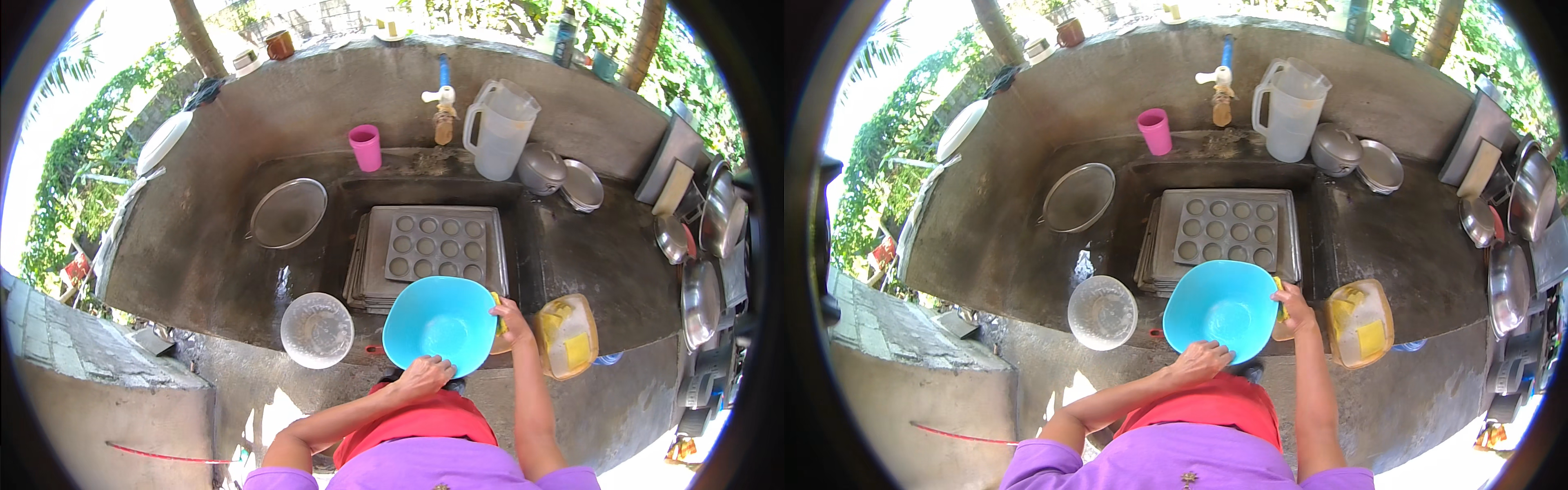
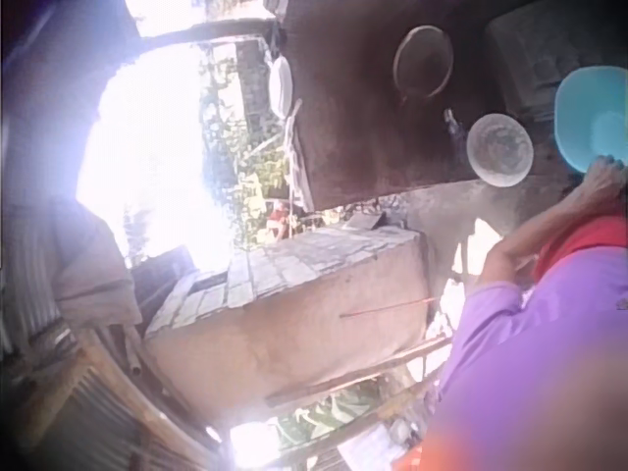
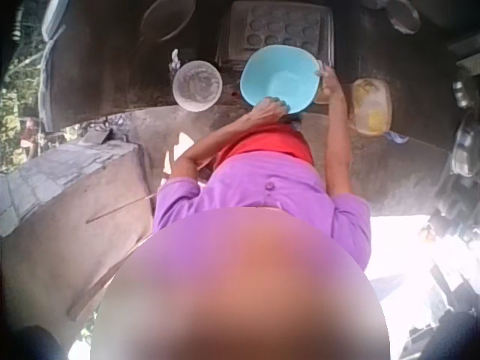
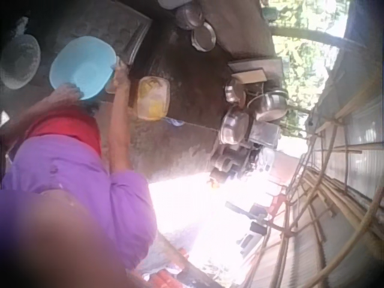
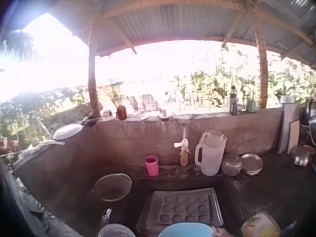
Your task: The person washes various kitchen items at an outdoor sink using a sponge and running water. They scrub and rinse a white bowl, a blue bowl, a metal strainer, a spatula, and several metal trays, placing each item aside after cleaning.
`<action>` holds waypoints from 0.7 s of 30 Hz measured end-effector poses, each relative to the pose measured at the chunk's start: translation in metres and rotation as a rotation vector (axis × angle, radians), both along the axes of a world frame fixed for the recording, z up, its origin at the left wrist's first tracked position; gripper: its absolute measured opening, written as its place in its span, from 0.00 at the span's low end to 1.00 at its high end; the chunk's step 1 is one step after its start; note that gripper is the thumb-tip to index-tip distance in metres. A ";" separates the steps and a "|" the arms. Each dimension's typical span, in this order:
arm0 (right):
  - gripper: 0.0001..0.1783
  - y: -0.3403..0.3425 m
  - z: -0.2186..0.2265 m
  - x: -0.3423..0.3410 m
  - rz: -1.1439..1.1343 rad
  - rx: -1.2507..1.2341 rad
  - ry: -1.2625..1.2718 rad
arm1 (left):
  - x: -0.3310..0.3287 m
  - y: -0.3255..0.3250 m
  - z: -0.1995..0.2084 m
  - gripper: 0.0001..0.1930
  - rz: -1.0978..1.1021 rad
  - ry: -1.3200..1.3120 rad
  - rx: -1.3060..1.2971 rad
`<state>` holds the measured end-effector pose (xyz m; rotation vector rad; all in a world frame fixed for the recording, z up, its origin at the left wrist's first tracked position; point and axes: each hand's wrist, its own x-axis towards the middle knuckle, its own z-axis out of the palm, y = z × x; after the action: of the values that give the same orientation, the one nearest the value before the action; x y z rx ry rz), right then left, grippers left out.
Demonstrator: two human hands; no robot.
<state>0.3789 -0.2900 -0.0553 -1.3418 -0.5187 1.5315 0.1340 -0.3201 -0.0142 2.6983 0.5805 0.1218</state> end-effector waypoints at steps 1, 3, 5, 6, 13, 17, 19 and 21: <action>0.18 0.005 -0.009 -0.009 0.012 0.010 -0.010 | -0.005 0.000 -0.001 0.10 0.012 0.086 -0.018; 0.18 0.015 -0.024 -0.025 0.005 0.066 -0.023 | -0.014 0.005 0.000 0.13 0.055 0.125 -0.141; 0.19 0.025 -0.033 -0.041 -0.030 0.077 0.067 | -0.029 0.021 0.007 0.17 0.116 0.048 -0.345; 0.19 0.029 -0.035 -0.047 -0.046 0.057 0.066 | -0.038 0.033 0.011 0.19 0.197 -0.086 -0.355; 0.20 0.046 -0.031 -0.060 -0.278 0.023 0.126 | -0.156 0.112 -0.002 0.21 1.120 -0.085 0.329; 0.20 0.055 -0.042 -0.063 -0.390 0.050 0.124 | -0.228 0.115 -0.033 0.14 1.485 0.153 0.040; 0.20 0.059 -0.048 -0.067 -0.440 0.071 0.107 | -0.244 0.117 -0.038 0.11 1.444 0.173 -0.262; 0.19 0.065 -0.052 -0.073 -0.456 0.128 0.075 | -0.248 0.118 -0.032 0.10 1.397 0.071 -0.207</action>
<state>0.3061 -0.2252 -0.1071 -1.1986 -0.2356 1.1479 -0.1138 -0.2025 -0.0458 1.6226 2.1874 0.2877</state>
